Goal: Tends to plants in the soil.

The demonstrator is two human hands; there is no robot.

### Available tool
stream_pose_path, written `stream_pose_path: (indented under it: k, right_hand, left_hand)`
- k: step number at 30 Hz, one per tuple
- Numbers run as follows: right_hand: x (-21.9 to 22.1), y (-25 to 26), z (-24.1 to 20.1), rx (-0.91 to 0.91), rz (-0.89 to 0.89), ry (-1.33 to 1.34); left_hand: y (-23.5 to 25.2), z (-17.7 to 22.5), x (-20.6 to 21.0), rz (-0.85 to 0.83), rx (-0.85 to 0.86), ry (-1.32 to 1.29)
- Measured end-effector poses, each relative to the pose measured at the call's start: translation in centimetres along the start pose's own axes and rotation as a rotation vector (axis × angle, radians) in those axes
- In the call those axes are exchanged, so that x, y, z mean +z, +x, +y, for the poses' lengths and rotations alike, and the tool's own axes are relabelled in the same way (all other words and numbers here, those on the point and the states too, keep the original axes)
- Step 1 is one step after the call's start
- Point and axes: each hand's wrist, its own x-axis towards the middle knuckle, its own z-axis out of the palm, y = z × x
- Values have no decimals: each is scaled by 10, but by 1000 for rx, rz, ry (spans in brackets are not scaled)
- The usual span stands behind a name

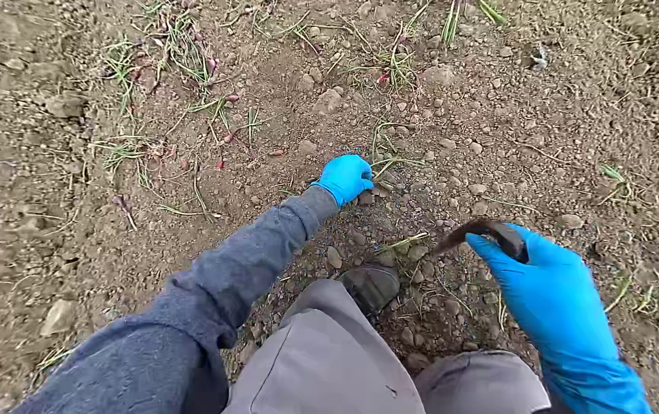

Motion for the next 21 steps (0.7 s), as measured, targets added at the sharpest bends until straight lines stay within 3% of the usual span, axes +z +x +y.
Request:
stream_pose_path:
  k: [2,4,7,9,11,13,16,19,21]
  right_hand:
    - [-23,-4,-32,-176,150,261]
    - [-12,5,-48,-280,157,366]
    - [69,25,-20,13,-36,178]
    - [120,29,10,158,-223,92]
    - [129,23,21,182,-272,105]
    - [113,14,14,181,-253,133]
    - [43,-5,-41,35,-117,152]
    - [-3,-24,-91,-78,88,459]
    - [11,-16,-91,-113,81,528]
  left_hand:
    - [-31,-8,-3,35,6,-350]
    - [-56,-24,3,-8,-39,-561]
    - [-71,-48,21,-89,-156,-624]
    - [-76,-41,24,-77,-180,-658]
    - [-81,-16,19,-16,-109,-592]
    - [-81,6,34,-26,26,-361]
    - [-67,15,82,-139,281,4]
    - [-83,-7,63,-49,231,-134]
    - [-93,-36,36,69,132,-212]
